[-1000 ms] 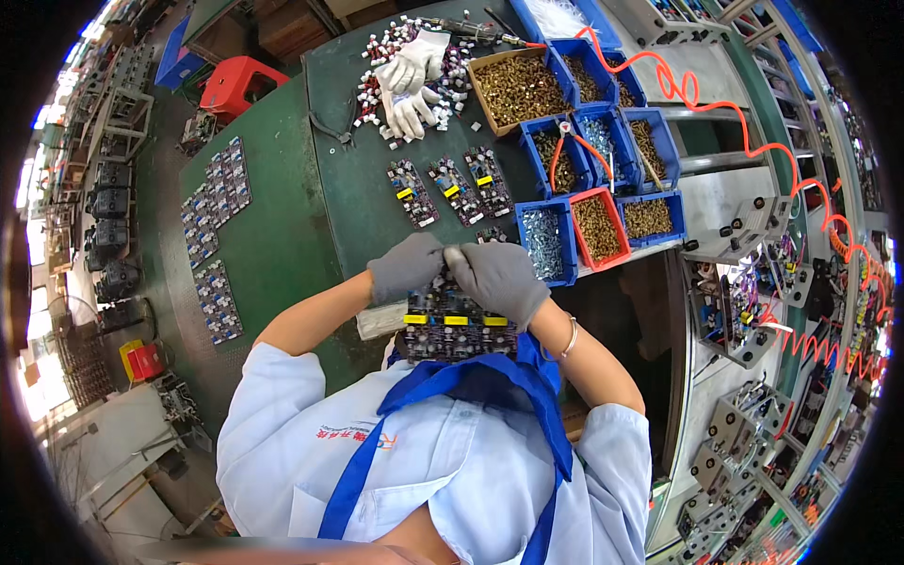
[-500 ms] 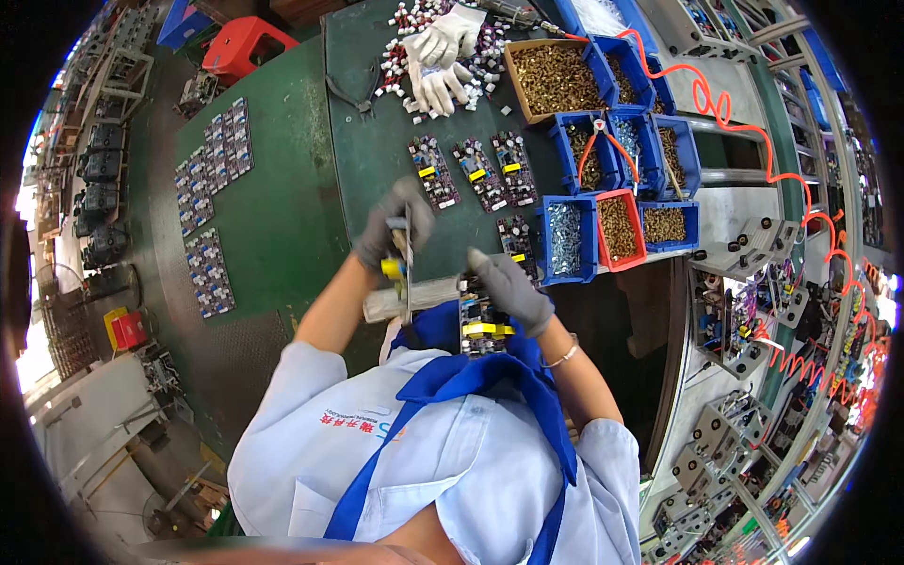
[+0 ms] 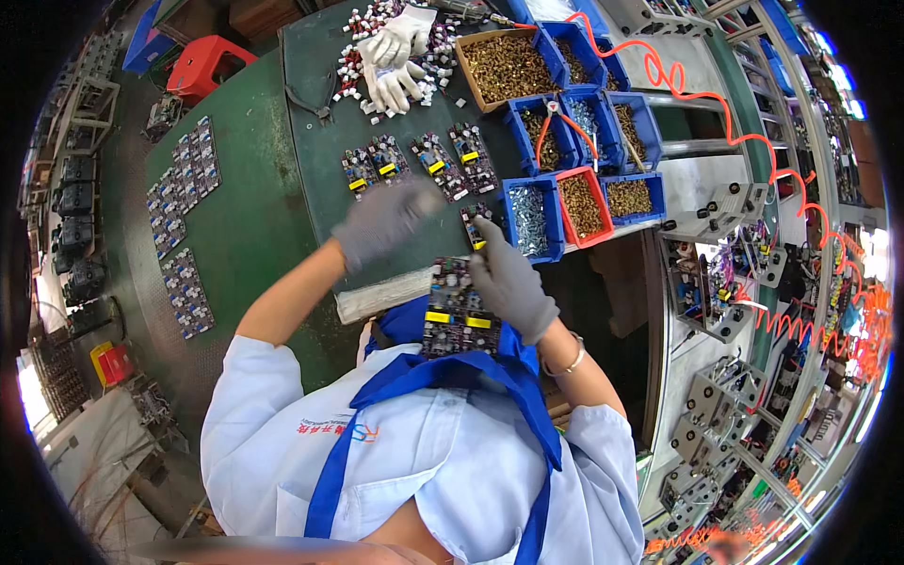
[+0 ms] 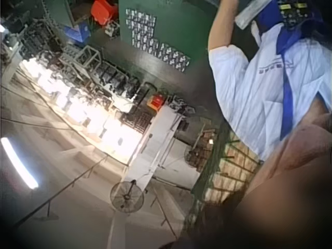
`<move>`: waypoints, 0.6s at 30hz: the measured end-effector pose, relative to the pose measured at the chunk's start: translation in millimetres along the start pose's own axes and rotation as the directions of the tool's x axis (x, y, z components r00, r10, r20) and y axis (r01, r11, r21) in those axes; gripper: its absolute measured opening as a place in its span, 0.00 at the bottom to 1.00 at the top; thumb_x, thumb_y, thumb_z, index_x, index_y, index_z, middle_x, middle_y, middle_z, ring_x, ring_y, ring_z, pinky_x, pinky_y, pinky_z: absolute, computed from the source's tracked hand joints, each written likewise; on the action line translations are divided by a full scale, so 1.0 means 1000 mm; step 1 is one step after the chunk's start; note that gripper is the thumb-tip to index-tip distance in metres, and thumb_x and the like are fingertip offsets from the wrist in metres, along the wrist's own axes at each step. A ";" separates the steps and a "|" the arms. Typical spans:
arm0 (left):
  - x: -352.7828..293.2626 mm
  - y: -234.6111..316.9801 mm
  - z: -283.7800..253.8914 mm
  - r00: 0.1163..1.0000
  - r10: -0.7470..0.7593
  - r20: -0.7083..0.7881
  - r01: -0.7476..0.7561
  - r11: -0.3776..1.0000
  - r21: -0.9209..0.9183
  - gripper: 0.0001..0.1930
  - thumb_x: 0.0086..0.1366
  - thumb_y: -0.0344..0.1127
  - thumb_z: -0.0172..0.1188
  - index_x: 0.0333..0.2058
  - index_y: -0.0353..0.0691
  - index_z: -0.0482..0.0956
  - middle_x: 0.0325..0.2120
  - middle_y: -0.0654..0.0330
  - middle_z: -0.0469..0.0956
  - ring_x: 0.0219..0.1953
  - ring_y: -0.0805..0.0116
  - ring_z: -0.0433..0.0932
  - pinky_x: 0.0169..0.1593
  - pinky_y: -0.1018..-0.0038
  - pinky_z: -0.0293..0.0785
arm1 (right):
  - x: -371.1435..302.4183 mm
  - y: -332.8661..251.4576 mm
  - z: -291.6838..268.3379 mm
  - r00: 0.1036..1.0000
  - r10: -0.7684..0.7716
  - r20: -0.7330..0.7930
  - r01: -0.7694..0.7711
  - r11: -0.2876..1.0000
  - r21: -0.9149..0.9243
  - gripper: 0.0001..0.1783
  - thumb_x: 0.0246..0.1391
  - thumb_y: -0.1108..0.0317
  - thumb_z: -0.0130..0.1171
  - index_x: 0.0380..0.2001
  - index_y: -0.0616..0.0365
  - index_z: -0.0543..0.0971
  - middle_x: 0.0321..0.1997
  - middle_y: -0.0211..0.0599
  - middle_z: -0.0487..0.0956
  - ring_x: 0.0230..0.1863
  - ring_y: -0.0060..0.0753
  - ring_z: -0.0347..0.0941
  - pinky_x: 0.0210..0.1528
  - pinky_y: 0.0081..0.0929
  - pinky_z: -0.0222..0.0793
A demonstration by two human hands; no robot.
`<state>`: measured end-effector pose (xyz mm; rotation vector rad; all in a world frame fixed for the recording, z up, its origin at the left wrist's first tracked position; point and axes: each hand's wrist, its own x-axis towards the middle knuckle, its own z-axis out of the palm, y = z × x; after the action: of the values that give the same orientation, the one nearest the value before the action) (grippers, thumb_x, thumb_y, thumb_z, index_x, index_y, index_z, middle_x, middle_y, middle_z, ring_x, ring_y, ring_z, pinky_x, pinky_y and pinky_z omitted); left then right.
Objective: Assemble electronic circuit board components and tighten screws using a pneumatic screwdriver.
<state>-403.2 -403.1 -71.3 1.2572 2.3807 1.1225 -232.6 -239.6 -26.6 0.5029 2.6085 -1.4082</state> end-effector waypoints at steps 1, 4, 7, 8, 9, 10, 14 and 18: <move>0.003 0.028 0.007 0.930 -0.110 0.350 0.156 0.982 -0.107 0.32 0.64 0.64 0.45 0.33 0.36 0.80 0.28 0.49 0.81 0.31 0.52 0.80 0.39 0.61 0.73 | 0.002 0.009 0.006 0.988 -0.122 -0.092 0.120 0.992 -0.033 0.25 0.55 0.70 0.50 0.56 0.63 0.66 0.34 0.54 0.78 0.37 0.52 0.76 0.41 0.43 0.72; -0.015 0.059 0.022 0.751 -0.261 0.607 0.443 0.880 -0.169 0.40 0.65 0.69 0.36 0.24 0.36 0.80 0.19 0.48 0.78 0.27 0.47 0.79 0.38 0.58 0.73 | 0.008 0.017 0.014 0.993 -0.108 -0.043 0.097 0.976 -0.194 0.18 0.51 0.65 0.53 0.44 0.63 0.75 0.33 0.54 0.80 0.38 0.56 0.78 0.43 0.46 0.74; -0.046 0.056 0.037 0.814 -0.374 0.445 0.468 0.875 -0.121 0.37 0.66 0.65 0.41 0.24 0.31 0.79 0.16 0.45 0.73 0.23 0.52 0.77 0.32 0.57 0.69 | -0.001 0.011 0.019 0.994 0.029 0.109 0.003 0.961 -0.278 0.24 0.52 0.53 0.47 0.19 0.62 0.79 0.20 0.53 0.77 0.25 0.56 0.77 0.33 0.49 0.73; -0.055 0.052 0.047 0.829 -0.379 0.411 0.494 0.841 -0.221 0.37 0.66 0.64 0.43 0.23 0.30 0.78 0.14 0.48 0.72 0.22 0.59 0.75 0.30 0.59 0.68 | -0.005 0.015 0.019 0.993 -0.005 0.119 0.031 0.975 -0.221 0.25 0.52 0.52 0.45 0.19 0.63 0.79 0.20 0.54 0.77 0.25 0.55 0.77 0.33 0.48 0.72; -0.060 0.050 0.059 0.836 -0.398 0.377 0.520 0.795 -0.313 0.36 0.66 0.63 0.46 0.22 0.28 0.77 0.13 0.52 0.71 0.21 0.65 0.73 0.28 0.62 0.67 | -0.007 0.021 0.014 0.986 0.004 0.165 0.019 0.990 -0.141 0.25 0.53 0.52 0.46 0.22 0.64 0.80 0.22 0.54 0.78 0.26 0.55 0.77 0.34 0.47 0.72; -0.059 0.060 0.065 0.837 -0.395 0.378 0.533 0.744 -0.402 0.36 0.66 0.62 0.47 0.21 0.28 0.77 0.13 0.57 0.70 0.21 0.70 0.70 0.27 0.64 0.66 | -0.007 0.029 0.009 0.975 0.000 0.222 0.013 0.998 -0.059 0.25 0.54 0.51 0.46 0.26 0.65 0.80 0.25 0.54 0.78 0.28 0.55 0.77 0.35 0.47 0.72; -0.076 0.074 0.080 0.751 -0.528 0.396 0.660 0.597 -0.457 0.36 0.66 0.62 0.49 0.21 0.28 0.77 0.15 0.66 0.70 0.23 0.75 0.68 0.27 0.69 0.66 | -0.017 0.063 0.024 0.974 -0.080 0.212 0.047 0.987 0.156 0.26 0.52 0.52 0.47 0.22 0.70 0.77 0.22 0.56 0.77 0.26 0.52 0.76 0.35 0.44 0.70; -0.107 0.048 0.133 0.809 -0.555 0.192 0.549 0.598 -0.584 0.33 0.68 0.60 0.45 0.19 0.35 0.76 0.13 0.64 0.72 0.20 0.75 0.71 0.27 0.75 0.67 | -0.024 0.068 0.011 0.866 -0.414 0.281 0.314 0.887 0.340 0.18 0.57 0.63 0.44 0.23 0.63 0.78 0.26 0.47 0.78 0.30 0.45 0.75 0.36 0.36 0.70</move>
<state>-241.2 -400.7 -143.4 0.2428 1.8966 1.4819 -186.7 -219.0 -79.7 -0.2301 2.3014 -1.8058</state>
